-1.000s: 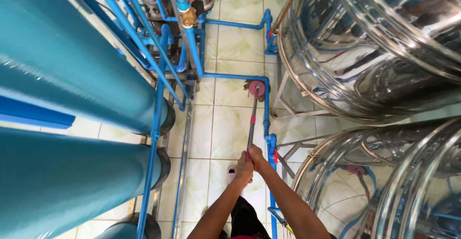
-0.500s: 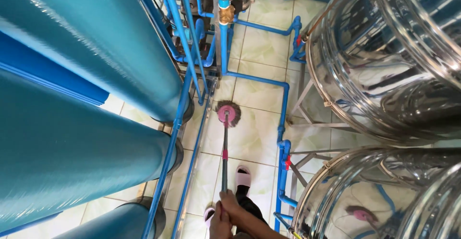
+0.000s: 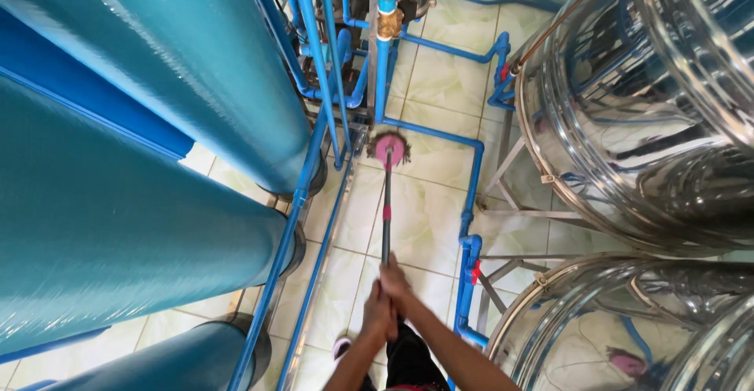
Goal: The person is mopping the tiled floor in a water filtration or storage area.
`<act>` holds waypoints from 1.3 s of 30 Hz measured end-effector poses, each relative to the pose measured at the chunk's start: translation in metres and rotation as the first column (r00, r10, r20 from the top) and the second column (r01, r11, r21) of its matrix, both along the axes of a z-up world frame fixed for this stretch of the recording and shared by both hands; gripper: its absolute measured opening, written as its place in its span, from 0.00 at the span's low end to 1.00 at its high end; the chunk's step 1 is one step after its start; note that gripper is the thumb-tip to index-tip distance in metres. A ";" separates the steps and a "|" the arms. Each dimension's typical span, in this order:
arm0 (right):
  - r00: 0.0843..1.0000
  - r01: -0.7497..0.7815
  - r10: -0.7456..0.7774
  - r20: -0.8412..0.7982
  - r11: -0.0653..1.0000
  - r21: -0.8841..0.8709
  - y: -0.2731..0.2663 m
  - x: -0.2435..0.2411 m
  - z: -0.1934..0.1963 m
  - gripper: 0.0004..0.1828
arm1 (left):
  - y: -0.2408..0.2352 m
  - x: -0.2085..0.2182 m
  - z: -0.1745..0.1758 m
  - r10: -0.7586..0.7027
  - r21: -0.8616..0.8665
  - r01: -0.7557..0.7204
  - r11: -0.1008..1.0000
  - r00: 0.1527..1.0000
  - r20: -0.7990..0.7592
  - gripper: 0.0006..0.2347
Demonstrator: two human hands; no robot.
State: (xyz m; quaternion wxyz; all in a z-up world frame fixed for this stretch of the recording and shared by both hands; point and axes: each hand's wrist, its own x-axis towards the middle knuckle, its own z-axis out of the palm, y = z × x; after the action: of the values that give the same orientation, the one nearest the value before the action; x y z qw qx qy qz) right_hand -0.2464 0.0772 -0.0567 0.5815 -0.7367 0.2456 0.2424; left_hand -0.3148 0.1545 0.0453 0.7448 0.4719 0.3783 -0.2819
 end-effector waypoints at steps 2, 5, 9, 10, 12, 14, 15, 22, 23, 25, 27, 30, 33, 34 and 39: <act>0.996 -0.080 0.082 0.014 0.990 -0.117 -0.006 -0.043 -0.001 0.33 | -0.006 -0.040 -0.008 0.049 -0.008 -0.049 0.999 0.998 0.046 0.21; 0.984 -0.050 0.037 0.173 0.996 0.071 -0.019 -0.093 0.011 0.33 | -0.017 -0.088 0.021 -0.006 0.040 0.016 0.999 0.967 -0.254 0.24; 0.982 0.111 -0.072 -0.176 0.969 0.220 -0.036 -0.080 0.033 0.26 | -0.030 -0.072 0.056 -0.154 0.046 0.164 0.985 0.974 -0.165 0.25; 0.984 0.059 -0.034 -0.177 0.989 0.138 -0.040 -0.066 0.029 0.23 | -0.032 -0.054 0.079 -0.166 0.051 0.180 0.982 0.964 -0.206 0.25; 0.998 -0.003 0.010 -0.063 0.994 0.106 -0.046 -0.034 -0.014 0.17 | -0.033 -0.016 0.081 -0.150 0.019 0.155 0.988 0.978 -0.144 0.25; 0.997 -0.063 0.059 0.051 0.995 0.075 -0.044 0.010 -0.032 0.12 | -0.032 0.024 0.070 -0.130 -0.006 0.130 0.992 0.988 -0.082 0.25; 1.000 0.001 -0.002 0.006 0.990 0.143 -0.043 0.035 -0.027 0.14 | -0.033 0.044 0.057 -0.131 0.000 0.132 0.991 0.989 -0.064 0.23; 0.987 0.128 -0.107 -0.119 0.973 0.191 -0.029 0.103 0.018 0.22 | -0.027 0.101 0.068 -0.086 -0.027 0.083 0.996 0.993 -0.087 0.18; 0.988 0.125 -0.104 -0.117 0.974 0.190 -0.025 0.085 0.020 0.22 | -0.024 0.081 0.056 -0.083 -0.029 0.081 0.996 0.993 -0.085 0.18; 1.000 0.000 0.002 -0.027 0.997 0.078 -0.022 0.049 0.023 0.27 | -0.019 0.041 0.031 -0.007 -0.082 0.008 0.997 1.000 0.011 0.16; 0.999 -0.050 0.050 0.001 0.997 0.051 -0.018 -0.011 0.020 0.26 | -0.010 -0.010 0.022 -0.001 -0.089 0.001 0.996 1.000 -0.009 0.17; 0.999 -0.041 0.043 -0.018 0.992 0.116 -0.011 -0.070 0.045 0.25 | -0.004 -0.060 0.023 -0.034 -0.035 0.030 0.999 0.994 -0.106 0.20; 0.995 0.030 -0.013 -0.102 0.985 0.170 -0.007 -0.080 0.069 0.22 | -0.003 -0.074 0.033 -0.078 0.010 0.082 0.997 0.971 -0.227 0.23; 0.991 0.041 -0.024 -0.130 0.991 0.130 -0.007 -0.077 0.075 0.20 | -0.005 -0.075 0.037 -0.096 -0.006 0.098 0.995 0.960 -0.263 0.25; 0.995 -0.064 0.066 0.074 0.998 -0.025 -0.043 0.024 -0.060 0.11 | -0.024 0.032 0.081 -0.107 0.000 0.108 0.994 0.992 -0.059 0.22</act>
State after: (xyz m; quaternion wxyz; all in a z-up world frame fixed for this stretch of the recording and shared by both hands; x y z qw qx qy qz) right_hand -0.2219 0.0346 -0.1165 0.5739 -0.7592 0.2024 0.2309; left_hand -0.2828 0.1302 0.1261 0.7163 0.4843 0.3745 -0.3347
